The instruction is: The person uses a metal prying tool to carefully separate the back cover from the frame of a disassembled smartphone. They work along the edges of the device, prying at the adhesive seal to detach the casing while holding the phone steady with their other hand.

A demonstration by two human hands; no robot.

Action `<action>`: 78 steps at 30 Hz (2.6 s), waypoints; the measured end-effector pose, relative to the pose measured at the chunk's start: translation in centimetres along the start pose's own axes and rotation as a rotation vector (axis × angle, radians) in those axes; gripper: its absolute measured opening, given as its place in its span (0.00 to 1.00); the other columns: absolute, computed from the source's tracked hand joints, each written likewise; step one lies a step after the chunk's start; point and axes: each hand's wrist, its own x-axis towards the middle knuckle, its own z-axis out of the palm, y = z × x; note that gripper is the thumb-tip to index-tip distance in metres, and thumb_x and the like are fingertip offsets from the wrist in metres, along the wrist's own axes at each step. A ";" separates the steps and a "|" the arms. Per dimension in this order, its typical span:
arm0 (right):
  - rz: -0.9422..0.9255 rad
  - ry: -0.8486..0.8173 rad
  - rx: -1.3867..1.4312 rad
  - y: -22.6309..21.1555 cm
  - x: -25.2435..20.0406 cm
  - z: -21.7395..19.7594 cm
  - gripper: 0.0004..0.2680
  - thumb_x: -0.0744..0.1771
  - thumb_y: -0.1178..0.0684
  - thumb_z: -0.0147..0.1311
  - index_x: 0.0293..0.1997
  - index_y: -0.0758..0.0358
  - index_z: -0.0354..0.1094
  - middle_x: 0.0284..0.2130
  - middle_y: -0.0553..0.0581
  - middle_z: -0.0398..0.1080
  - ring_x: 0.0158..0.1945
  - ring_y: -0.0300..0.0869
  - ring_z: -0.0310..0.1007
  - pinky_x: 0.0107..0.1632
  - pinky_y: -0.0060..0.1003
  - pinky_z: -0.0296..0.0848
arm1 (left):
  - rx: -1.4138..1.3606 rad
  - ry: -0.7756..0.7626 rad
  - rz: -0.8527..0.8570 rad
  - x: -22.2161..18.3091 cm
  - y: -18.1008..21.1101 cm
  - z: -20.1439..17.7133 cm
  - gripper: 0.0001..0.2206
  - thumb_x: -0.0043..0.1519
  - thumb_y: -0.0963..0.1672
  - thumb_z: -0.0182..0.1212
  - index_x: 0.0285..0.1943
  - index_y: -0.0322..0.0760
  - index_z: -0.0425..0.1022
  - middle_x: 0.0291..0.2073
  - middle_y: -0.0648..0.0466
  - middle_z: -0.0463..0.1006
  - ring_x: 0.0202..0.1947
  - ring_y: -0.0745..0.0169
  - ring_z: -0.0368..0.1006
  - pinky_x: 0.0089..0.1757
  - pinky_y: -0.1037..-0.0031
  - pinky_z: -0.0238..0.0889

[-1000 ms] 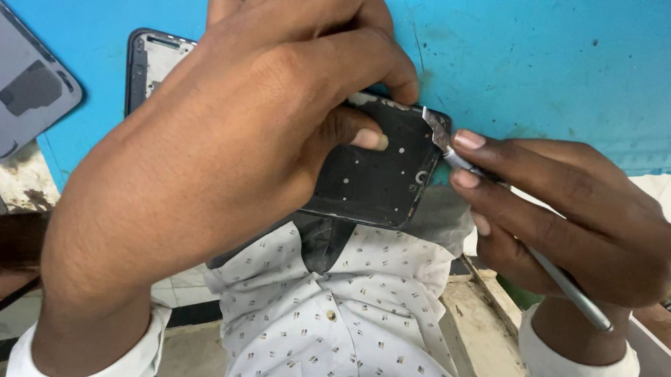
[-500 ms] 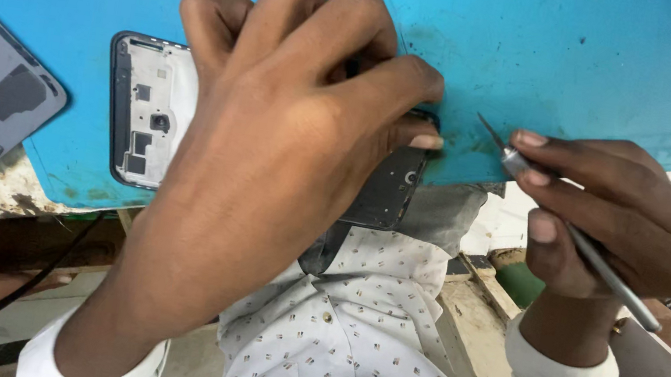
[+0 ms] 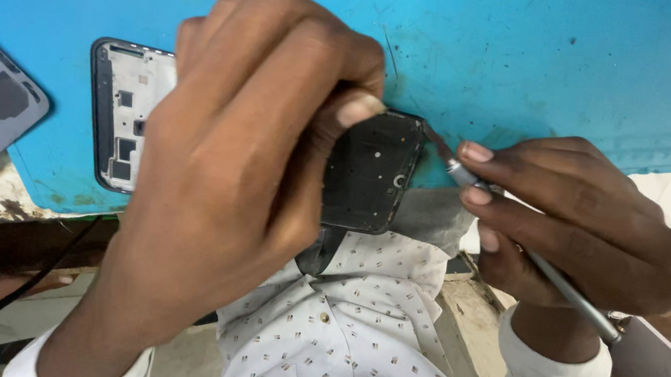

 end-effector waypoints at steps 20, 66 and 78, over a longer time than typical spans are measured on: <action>-0.312 -0.415 0.125 1.9 5.7 -1.7 0.15 0.66 0.50 0.62 0.50 0.72 0.71 0.50 0.71 0.72 0.56 0.56 0.75 0.54 0.50 0.80 | 0.530 -0.120 0.038 -6.4 -2.1 -0.8 0.34 0.65 0.62 0.55 0.75 0.45 0.72 0.72 0.52 0.69 0.71 0.53 0.58 0.60 0.55 0.40; 0.058 -0.328 -0.022 -2.1 5.1 1.5 0.08 0.66 0.63 0.56 0.49 0.72 0.72 0.54 0.66 0.71 0.60 0.57 0.73 0.65 0.53 0.72 | 0.954 0.119 0.089 -7.3 -4.2 -0.1 0.17 0.72 0.43 0.62 0.70 0.50 0.77 0.66 0.56 0.76 0.66 0.60 0.69 0.62 0.65 0.53; 0.040 -0.254 -0.019 -2.9 5.6 1.8 0.07 0.68 0.62 0.53 0.49 0.72 0.71 0.50 0.68 0.73 0.59 0.58 0.74 0.66 0.56 0.73 | 0.869 0.212 0.150 -8.6 -5.7 0.3 0.16 0.69 0.41 0.67 0.66 0.46 0.80 0.64 0.55 0.78 0.66 0.60 0.69 0.63 0.63 0.57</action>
